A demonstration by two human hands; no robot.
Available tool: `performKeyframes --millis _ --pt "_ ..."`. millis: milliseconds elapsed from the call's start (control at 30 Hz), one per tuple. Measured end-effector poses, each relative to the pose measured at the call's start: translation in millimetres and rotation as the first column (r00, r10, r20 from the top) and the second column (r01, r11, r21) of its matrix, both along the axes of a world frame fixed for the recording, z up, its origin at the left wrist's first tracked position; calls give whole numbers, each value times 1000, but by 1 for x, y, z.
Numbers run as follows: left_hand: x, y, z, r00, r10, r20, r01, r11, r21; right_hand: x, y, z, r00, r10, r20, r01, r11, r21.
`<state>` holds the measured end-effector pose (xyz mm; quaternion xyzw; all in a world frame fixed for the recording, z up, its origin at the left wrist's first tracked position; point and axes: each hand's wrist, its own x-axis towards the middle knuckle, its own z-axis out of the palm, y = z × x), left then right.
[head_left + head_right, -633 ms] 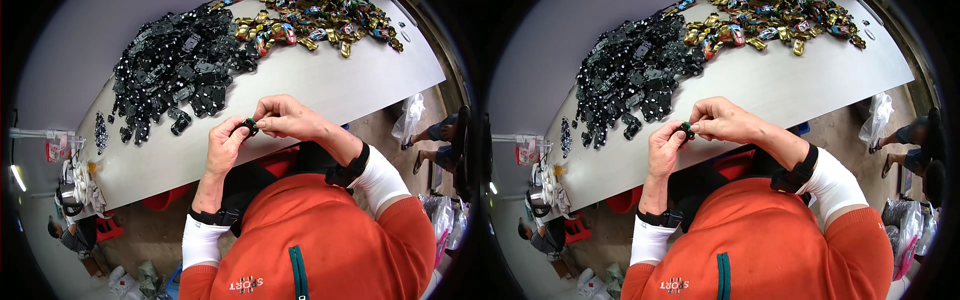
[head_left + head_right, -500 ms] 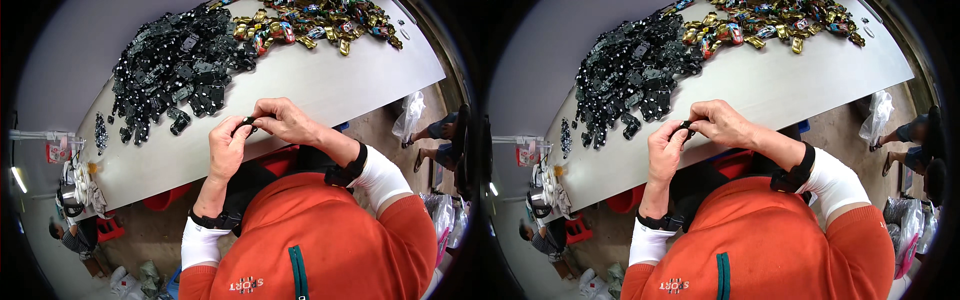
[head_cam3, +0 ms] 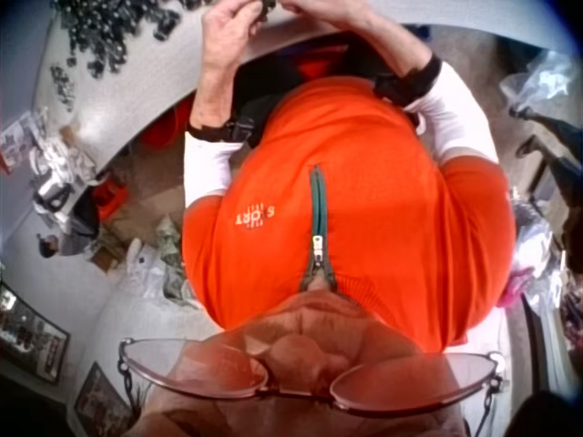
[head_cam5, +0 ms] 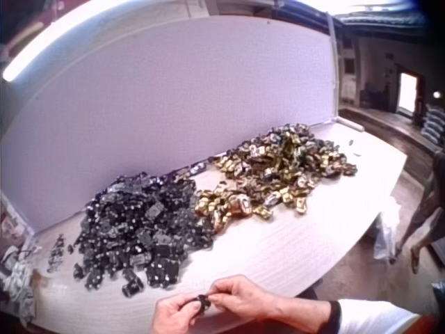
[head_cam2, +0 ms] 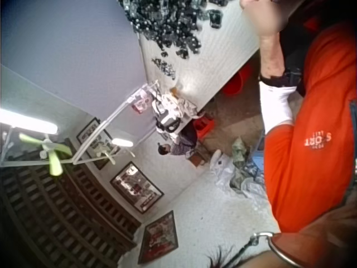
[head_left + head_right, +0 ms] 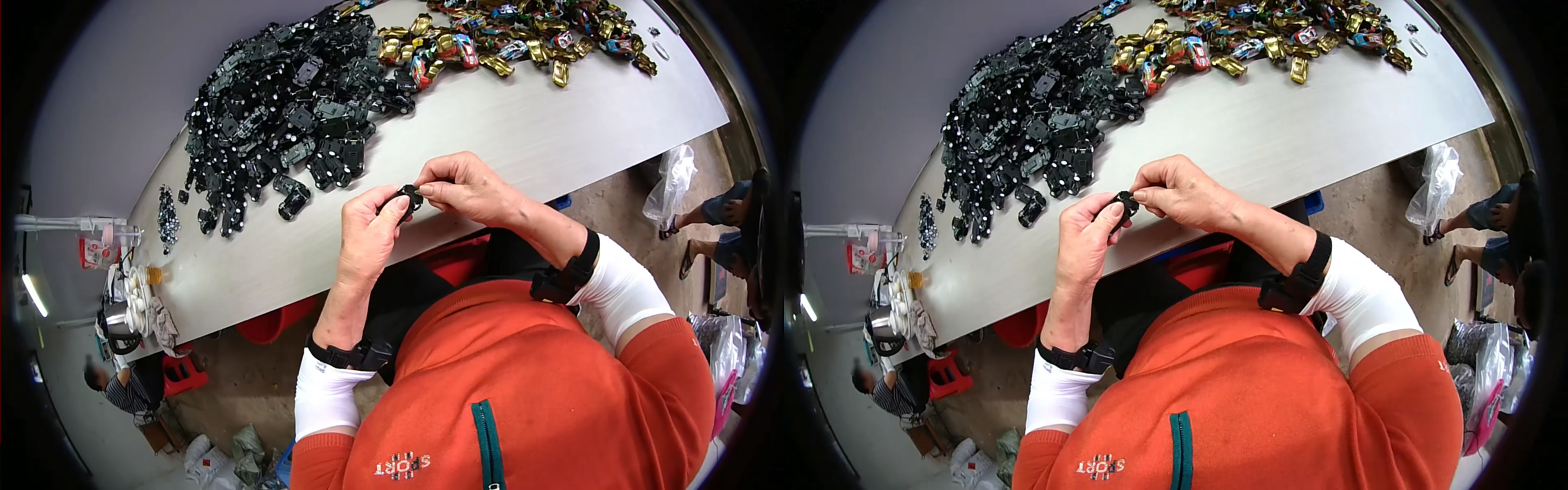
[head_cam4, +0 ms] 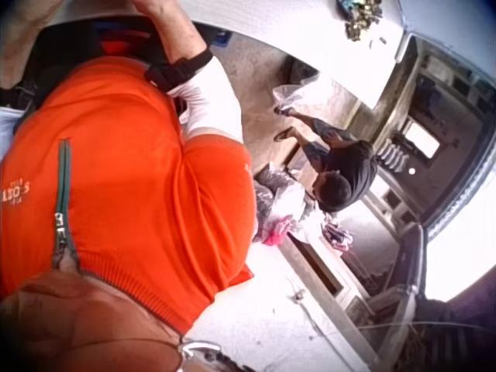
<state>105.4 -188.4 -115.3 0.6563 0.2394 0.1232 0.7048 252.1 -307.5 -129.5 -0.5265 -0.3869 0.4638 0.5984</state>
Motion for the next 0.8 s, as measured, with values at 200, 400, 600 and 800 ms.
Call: performKeyframes --millis 200,400,600,800 --pt "-3 -2 -6 998 37 45 -31 990 -140 0 -7 1 983 26 -179 -34 999 -43" --pt "-27 -51 10 887 -436 -154 437 899 -32 65 -61 15 825 -426 -371 469 883 30" --pt "-21 -31 -162 820 -254 -513 98 945 -311 150 -102 -12 557 -692 459 780 626 -4" --pt "-18 -37 -155 887 -366 -279 443 512 736 220 -99 2 228 -374 899 924 374 -79"
